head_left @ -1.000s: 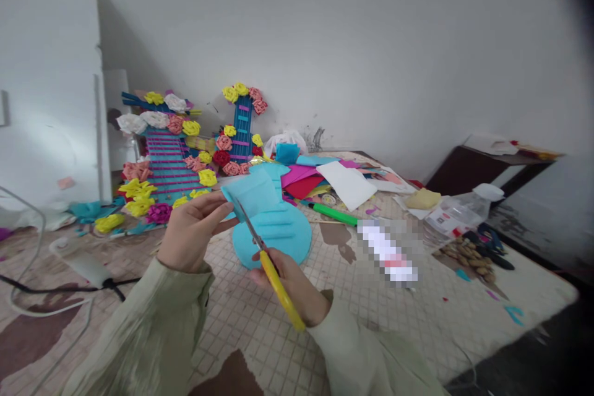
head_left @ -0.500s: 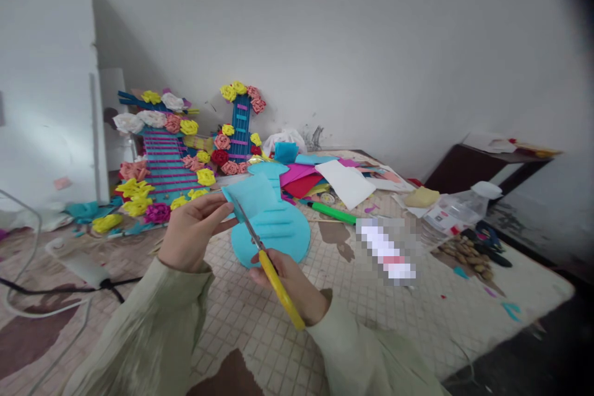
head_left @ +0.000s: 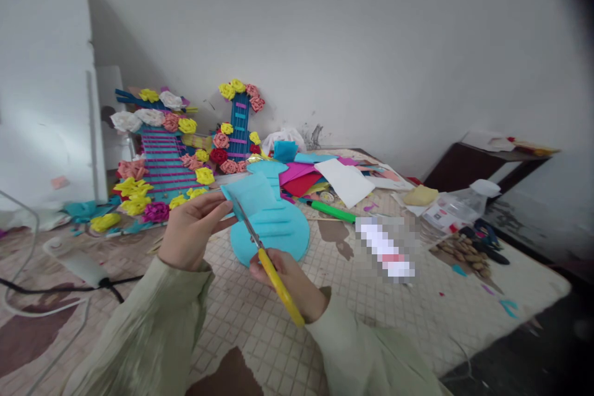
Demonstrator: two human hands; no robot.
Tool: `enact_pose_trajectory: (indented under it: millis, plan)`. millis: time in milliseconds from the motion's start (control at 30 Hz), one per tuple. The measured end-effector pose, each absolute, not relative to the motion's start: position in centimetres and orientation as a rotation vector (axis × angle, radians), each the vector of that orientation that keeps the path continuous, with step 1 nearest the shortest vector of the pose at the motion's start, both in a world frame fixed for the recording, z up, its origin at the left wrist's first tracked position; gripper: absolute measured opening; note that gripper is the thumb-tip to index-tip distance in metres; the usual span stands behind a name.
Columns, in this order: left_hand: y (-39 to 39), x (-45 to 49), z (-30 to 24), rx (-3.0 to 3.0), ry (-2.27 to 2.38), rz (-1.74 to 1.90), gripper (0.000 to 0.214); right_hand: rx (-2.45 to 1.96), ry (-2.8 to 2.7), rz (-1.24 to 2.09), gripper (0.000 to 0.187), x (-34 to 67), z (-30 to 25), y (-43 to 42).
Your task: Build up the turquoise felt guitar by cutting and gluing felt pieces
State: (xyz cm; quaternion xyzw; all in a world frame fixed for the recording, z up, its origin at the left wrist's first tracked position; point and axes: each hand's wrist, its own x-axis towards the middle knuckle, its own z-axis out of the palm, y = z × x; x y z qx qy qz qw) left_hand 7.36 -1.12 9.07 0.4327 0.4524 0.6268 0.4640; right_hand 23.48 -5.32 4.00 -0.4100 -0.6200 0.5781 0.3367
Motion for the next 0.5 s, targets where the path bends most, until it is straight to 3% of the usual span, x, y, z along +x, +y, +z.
enact_pose_trajectory:
  millis: [500]
  plan:
    - [-1.0, 7.42, 8.71, 1.038, 1.103, 1.566, 0.018, -1.094, -1.587, 1.51, 0.04, 23.37, 4.37, -5.23]
